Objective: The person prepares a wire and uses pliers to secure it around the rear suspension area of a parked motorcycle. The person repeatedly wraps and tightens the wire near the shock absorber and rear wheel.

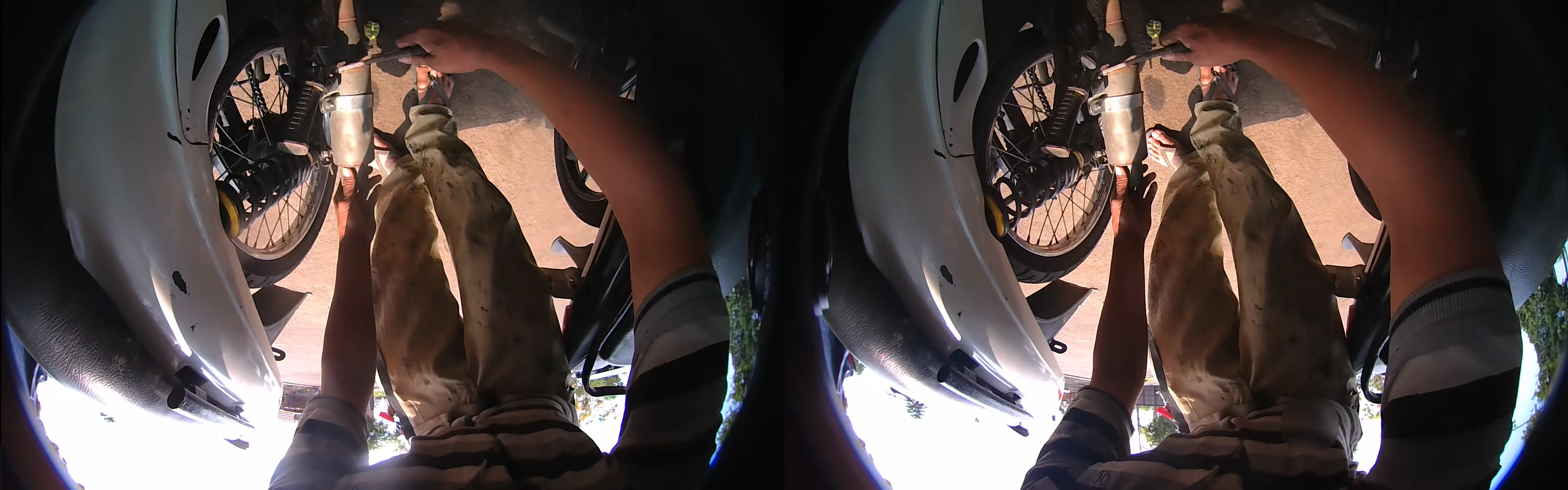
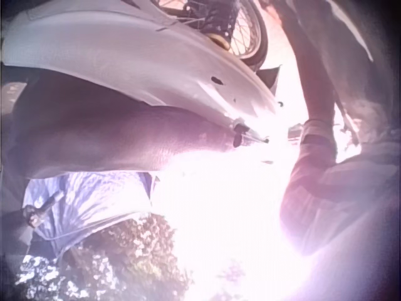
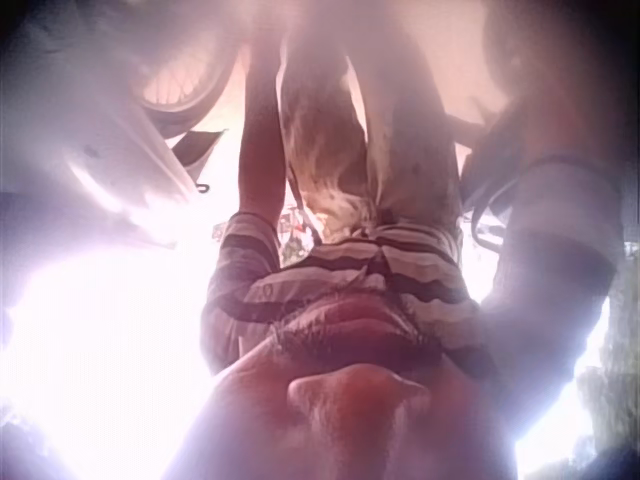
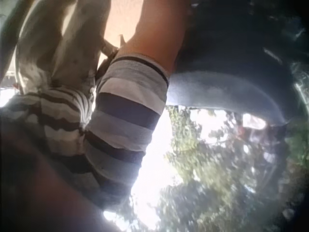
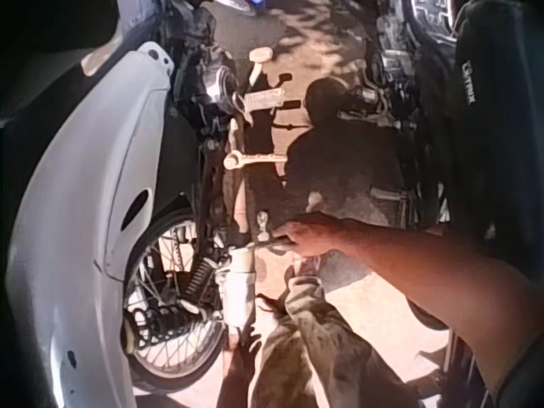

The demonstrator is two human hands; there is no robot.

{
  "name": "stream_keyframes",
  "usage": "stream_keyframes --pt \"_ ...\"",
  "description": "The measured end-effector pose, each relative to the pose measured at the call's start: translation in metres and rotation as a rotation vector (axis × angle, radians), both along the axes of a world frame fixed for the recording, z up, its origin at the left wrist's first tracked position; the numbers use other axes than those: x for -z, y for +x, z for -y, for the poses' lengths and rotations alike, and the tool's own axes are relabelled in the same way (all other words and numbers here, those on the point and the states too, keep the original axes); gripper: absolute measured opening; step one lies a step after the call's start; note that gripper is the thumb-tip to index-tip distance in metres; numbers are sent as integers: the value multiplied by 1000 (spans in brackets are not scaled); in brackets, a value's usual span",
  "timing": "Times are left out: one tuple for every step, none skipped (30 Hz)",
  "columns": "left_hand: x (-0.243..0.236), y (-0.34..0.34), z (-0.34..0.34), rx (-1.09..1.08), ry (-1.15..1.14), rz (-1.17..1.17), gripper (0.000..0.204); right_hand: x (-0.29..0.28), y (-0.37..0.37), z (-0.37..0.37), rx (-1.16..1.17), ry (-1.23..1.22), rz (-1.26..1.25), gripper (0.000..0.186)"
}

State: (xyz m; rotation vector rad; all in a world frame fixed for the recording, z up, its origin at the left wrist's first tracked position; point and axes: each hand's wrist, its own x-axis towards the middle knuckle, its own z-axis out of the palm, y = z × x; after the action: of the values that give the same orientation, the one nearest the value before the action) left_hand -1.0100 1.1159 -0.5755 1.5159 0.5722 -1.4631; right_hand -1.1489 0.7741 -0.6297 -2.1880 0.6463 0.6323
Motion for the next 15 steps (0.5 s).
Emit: stream_keyframes --pt "1 2 -2 4 24 2 73 -25 4 -4 78 113 -63 49" --pt "3 2 -1 4 35 -1 72 -28 2 -9 128 154 -77 51" --pt "4 1 -1 4 45 -3 72 -26 -1 -17 179 194 -90 53" --pt "6 1 -1 0 50 -13 71 -15 -6 -29 264 245 -59 53" --pt "6 1 -4 -9 56 -18 70 -19 -6 -41 308 222 5 51" --pt "7 -1 -3 -10 57 -30 70 -13 -12 -53 297 160 12 48" --pt "10 -3 -3 -20 56 -28 69 -8 -15 -63 283 100 19 46" --pt "10 -2 -8 -34 66 -14 69 -17 -8 -73 387 226 1 43" --pt "10 0 -12 -48 76 0 68 -28 -2 -87 492 354 -18 41" --pt "8 2 -11 -33 74 -6 62 -31 -3 -102 568 265 42 39" --pt "10 2 -9 -29 78 -19 60 -35 -3 -107 635 280 48 42" --pt "11 2 -8 -25 83 -31 57 -38 -3 -110 727 545 25 42" --pt "13 4 -9 -20 93 -41 55 -44 2 -117 812 818 4 43" --pt "15 1 -6 -12 88 -47 52 -42 10 -143 908 691 51 43" --pt "16 0 -5 -15 89 -34 50 -39 22 -171 986 576 107 43"
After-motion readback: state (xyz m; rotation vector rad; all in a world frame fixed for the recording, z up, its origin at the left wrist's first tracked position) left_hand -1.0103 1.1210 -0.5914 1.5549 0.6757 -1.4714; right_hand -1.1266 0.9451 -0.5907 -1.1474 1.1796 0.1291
